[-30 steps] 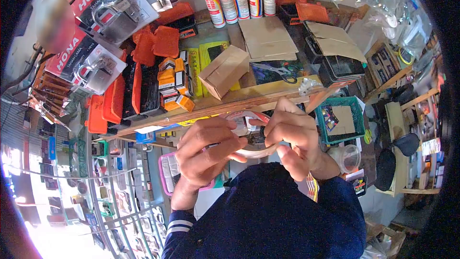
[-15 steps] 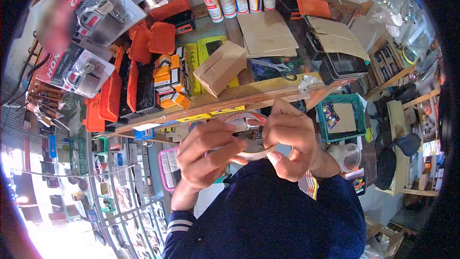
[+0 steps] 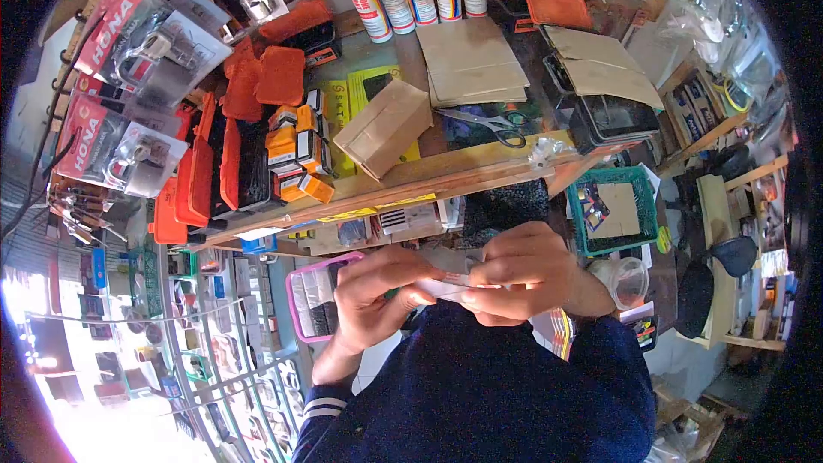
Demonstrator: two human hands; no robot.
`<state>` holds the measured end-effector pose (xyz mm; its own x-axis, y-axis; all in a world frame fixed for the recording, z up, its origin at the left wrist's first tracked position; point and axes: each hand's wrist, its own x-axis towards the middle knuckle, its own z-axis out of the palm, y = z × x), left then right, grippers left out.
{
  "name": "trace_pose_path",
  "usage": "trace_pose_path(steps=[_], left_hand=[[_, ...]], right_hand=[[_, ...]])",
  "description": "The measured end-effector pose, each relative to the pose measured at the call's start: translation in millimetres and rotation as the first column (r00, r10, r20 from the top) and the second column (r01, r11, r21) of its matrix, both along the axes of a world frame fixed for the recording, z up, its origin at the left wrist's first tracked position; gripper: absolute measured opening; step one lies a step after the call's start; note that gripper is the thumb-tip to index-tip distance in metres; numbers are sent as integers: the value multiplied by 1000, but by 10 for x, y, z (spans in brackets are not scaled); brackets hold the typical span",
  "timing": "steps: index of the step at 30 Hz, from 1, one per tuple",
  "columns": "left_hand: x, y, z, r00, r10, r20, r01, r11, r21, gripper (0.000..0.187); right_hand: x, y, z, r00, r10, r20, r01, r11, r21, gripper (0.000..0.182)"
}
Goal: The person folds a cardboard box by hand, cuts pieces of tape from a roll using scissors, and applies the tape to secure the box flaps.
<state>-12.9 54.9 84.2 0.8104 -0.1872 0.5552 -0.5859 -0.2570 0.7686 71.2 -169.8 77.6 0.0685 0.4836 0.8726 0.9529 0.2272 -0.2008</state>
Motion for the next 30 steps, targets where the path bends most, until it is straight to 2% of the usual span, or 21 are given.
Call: trace_pose_path(steps=[2,3,6,10,13,16,18,20,22,25,29,30], left_hand=[[-5,-48,3,995,-58,-86,53,997,-55,24],[-5,-50,8,993,-67,-101,67,998,-8,25],[-41,-97,-34,983,-57,-172,52,998,-33,24],[-43,-127,-68,986,-64,-156,59,997,-41,24],[-39,-149,-68,975,-63,-214,48,996,-74,24],[-2,-162,-81,985,-50,-162,49,999,-13,24],[6,-161,-54,982,-6,-187,0,999,-32,24],[4,-164,-59,976,-5,-218,1,1000,-23,23],[19,-176,-77,984,-1,-181,-6,999,-40,23],[20,-192,-62,981,-2,-195,-10,998,-59,23],[4,-191,-64,982,-11,-188,-1,998,-62,23],[-7,-191,-74,984,-3,-180,-6,999,-51,23]], right_hand=[[30,35,-24,998,52,-26,-51,998,45,28],[39,47,-31,993,107,-50,-103,991,88,28],[36,39,-52,989,131,-72,-123,987,108,27],[29,35,-108,985,147,-91,-132,980,148,27],[69,40,-75,987,147,-61,-134,976,171,27],[86,69,-117,975,199,-100,-183,972,148,24],[89,127,-270,969,202,-142,-153,943,294,19],[59,87,-242,954,219,-207,-163,952,258,25],[38,68,-206,948,151,-281,-108,981,162,29],[16,60,-154,944,144,-296,-105,984,144,32],[24,89,-187,947,162,-277,-116,978,174,29],[43,115,-184,953,195,-231,-143,964,225,24]])
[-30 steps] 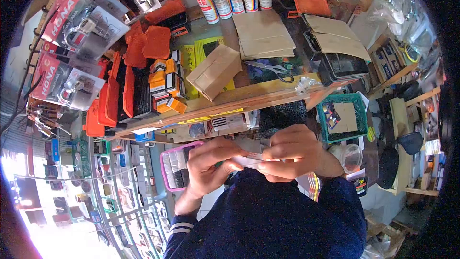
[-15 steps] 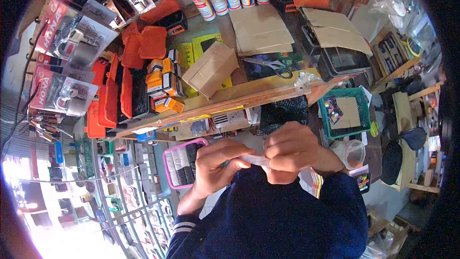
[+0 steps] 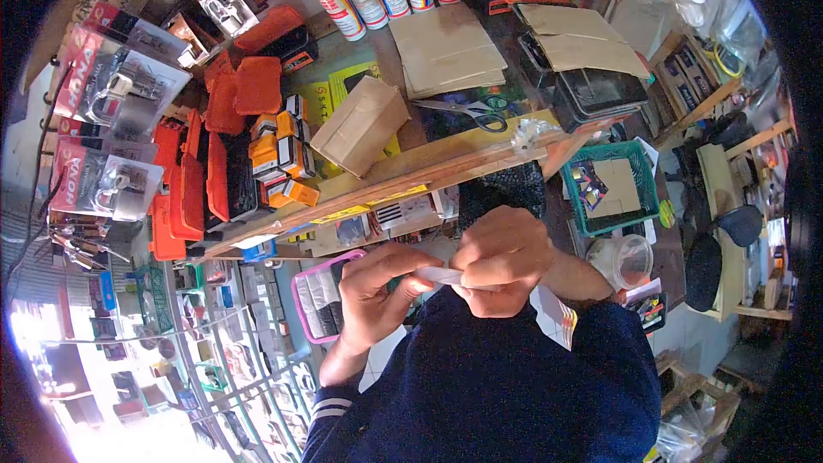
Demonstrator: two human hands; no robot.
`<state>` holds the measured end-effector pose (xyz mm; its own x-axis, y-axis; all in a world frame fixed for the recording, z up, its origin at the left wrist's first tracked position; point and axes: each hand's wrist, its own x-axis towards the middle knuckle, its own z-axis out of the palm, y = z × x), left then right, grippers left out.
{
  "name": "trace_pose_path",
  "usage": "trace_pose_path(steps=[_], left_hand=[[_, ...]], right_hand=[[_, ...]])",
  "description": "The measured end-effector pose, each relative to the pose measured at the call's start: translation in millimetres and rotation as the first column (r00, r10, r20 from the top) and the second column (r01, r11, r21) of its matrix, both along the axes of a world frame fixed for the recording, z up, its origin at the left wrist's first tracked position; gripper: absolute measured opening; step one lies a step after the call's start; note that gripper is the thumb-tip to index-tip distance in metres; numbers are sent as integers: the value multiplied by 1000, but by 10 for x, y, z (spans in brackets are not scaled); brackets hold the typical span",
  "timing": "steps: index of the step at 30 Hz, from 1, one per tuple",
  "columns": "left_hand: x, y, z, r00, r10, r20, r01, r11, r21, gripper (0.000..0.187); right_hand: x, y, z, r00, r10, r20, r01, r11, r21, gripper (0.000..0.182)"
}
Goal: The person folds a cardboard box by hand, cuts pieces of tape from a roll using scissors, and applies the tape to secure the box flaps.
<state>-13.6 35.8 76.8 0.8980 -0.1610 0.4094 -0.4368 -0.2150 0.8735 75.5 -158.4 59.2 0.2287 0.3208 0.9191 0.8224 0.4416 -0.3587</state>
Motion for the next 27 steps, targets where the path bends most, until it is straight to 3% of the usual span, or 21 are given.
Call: trace_pose_path(steps=[11,16,24,27], left_hand=[[-90,39,22,1000,15,14,-15,1000,-4,24],[-155,73,6,999,29,-28,-30,999,-24,21],[-234,98,14,994,71,-86,-78,994,-80,20],[-252,108,2,995,58,-81,-64,995,-73,20]], right_hand=[[-69,27,-68,996,-6,88,0,998,69,22],[-165,47,86,996,-27,-81,29,999,27,27],[-222,-172,221,999,-24,-31,21,995,-93,38],[-234,-259,295,985,1,-174,-41,974,-223,48]])
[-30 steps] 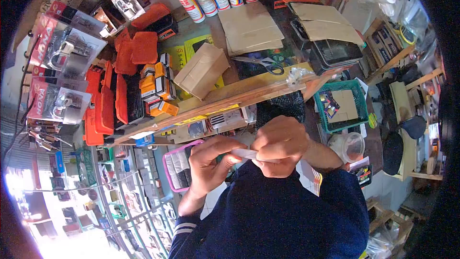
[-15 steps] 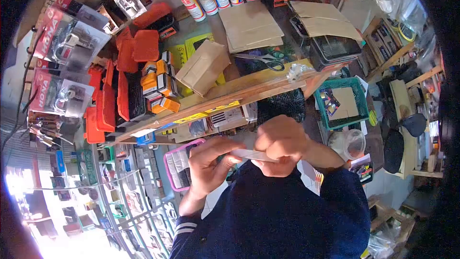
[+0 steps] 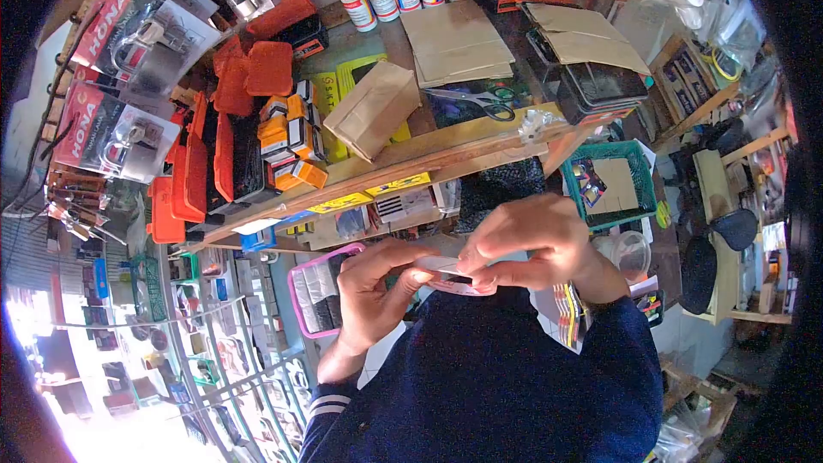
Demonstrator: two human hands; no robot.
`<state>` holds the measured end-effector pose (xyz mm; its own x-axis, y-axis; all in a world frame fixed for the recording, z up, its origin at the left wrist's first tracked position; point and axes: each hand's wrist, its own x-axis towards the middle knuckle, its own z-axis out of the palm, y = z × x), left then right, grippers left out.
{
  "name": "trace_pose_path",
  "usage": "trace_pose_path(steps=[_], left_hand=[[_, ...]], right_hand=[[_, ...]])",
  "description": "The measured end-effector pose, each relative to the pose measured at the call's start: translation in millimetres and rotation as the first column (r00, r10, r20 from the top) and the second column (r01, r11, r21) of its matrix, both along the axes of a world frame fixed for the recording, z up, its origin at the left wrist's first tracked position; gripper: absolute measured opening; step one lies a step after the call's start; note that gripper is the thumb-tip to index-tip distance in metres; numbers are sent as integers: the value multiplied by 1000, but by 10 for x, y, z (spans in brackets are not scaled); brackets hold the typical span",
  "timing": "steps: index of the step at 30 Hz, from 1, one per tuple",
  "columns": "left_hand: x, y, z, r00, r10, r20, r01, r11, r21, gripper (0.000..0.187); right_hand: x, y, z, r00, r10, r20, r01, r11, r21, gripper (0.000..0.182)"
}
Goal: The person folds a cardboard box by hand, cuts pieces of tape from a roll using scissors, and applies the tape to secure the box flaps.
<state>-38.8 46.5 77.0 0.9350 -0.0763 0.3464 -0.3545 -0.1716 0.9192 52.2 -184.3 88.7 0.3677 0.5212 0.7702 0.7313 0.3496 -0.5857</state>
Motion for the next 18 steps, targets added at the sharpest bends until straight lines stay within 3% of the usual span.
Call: trace_pose_path(steps=[1,6,10,15,18], left_hand=[[-5,2,-1,1000,-6,-1,6,1000,1,20],[-66,24,13,995,-26,-98,23,999,-24,20],[-96,52,-14,996,-23,-89,18,999,-51,21],[-149,106,-51,987,-23,-159,3,993,-119,20],[-183,104,-120,972,-28,-234,-21,979,-204,20]], right_hand=[[7,-11,14,995,15,-94,-21,998,-64,51],[7,6,116,975,42,-217,-79,983,-165,48],[-19,56,222,970,2,-244,-60,971,-230,44],[2,171,71,1000,4,-27,-10,974,-227,30],[0,227,86,998,46,48,-34,973,-229,35]])
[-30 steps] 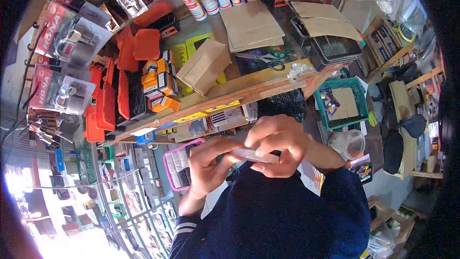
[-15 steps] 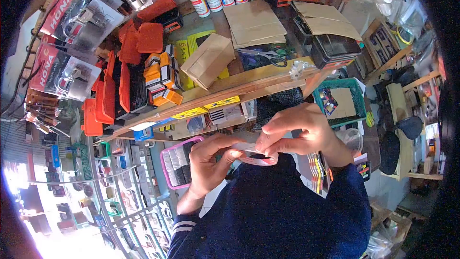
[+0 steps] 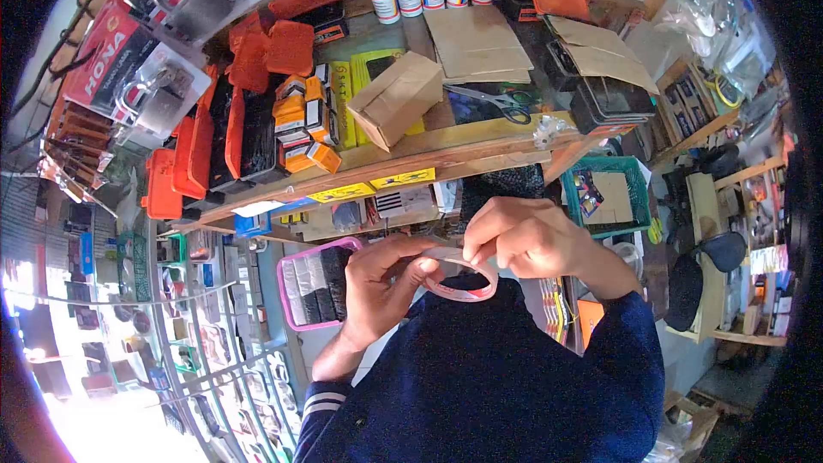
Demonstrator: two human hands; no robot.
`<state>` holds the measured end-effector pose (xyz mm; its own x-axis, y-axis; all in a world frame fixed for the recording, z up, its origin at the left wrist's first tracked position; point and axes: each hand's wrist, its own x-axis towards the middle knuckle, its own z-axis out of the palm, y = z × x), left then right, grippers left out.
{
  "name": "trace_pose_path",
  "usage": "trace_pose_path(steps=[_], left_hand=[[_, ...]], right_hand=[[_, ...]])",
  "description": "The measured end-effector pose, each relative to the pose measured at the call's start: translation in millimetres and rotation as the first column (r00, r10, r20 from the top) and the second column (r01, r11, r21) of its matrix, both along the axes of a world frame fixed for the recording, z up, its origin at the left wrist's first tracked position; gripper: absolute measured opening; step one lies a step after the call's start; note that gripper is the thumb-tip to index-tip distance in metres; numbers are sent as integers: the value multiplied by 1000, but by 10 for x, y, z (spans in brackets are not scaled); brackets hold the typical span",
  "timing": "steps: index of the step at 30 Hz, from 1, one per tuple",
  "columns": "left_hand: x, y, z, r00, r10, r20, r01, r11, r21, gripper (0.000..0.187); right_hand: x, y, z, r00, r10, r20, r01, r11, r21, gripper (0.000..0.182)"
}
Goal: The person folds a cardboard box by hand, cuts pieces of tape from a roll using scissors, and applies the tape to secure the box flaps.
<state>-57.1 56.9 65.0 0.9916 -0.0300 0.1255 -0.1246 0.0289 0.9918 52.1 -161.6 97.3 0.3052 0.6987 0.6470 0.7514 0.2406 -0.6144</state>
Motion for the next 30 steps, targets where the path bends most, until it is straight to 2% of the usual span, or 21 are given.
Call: trace_pose_path(steps=[1,2,6,9,11,12,13,14,15,17,18,19,21,22,23,25,26,27,29,30], left_hand=[[-7,4,-25,999,7,-34,-8,1000,-29,21],[-6,15,-38,999,11,-34,-12,999,-32,21],[23,61,-100,997,-5,-71,5,1000,0,23],[53,89,-189,992,-21,-128,23,1000,10,26],[60,64,-246,984,-38,-173,38,999,-5,27],[35,16,-276,988,-42,-146,45,999,18,29],[-3,-11,-321,992,-44,-121,49,998,42,31],[-41,17,-521,992,-129,-5,129,990,55,34],[-104,4,-567,989,-149,-6,149,983,105,39],[-191,-60,-749,964,-167,206,132,976,172,66],[-284,-130,-693,986,-127,106,113,985,129,84],[-316,-148,-692,987,-125,98,112,986,124,84],[-397,-179,-693,992,-96,-80,116,947,300,78],[-400,-186,-631,977,-88,-195,139,954,266,60],[-406,-190,-689,974,-89,-209,143,955,258,60],[-353,-193,-815,996,-75,54,53,942,331,49],[-340,-187,-840,990,-75,117,23,919,394,40],[-359,-188,-833,991,-68,112,19,920,391,40],[-402,-195,-824,980,-94,-177,142,948,285,38],[-417,-204,-833,979,-94,-180,143,948,283,38]], right_hand=[[6,12,-26,998,15,66,-13,999,-35,39],[-20,42,-114,999,13,52,-15,999,36,45],[-26,105,-119,997,-27,79,26,1000,14,48],[-41,92,-165,999,-44,-12,43,994,-99,49],[-140,122,-263,973,-120,-198,124,992,7,39],[-204,155,-306,958,-132,-256,137,991,2,36],[-284,136,-334,941,-180,-288,146,980,-135,35],[-367,167,-420,945,-211,-251,181,974,-138,36],[-442,206,-494,947,-241,-214,215,967,-139,38],[-577,210,-513,943,-205,-261,156,968,-197,45],[-631,203,-525,938,-223,-265,163,960,-229,38],[-663,199,-535,933,-238,-269,168,951,-260,33],[-661,196,-541,931,-269,-245,190,934,-303,34],[-674,190,-548,930,-300,-211,219,915,-339,36],[-697,184,-565,927,-302,-224,214,913,-347,36],[-698,175,-600,899,-355,-255,202,855,-478,34],[-700,172,-617,892,-370,-261,211,849,-485,32],[-696,170,-628,893,-364,-265,202,849,-488,32],[-685,157,-649,867,-392,-307,205,843,-498,31],[-681,147,-662,866,-392,-309,203,842,-499,31]])
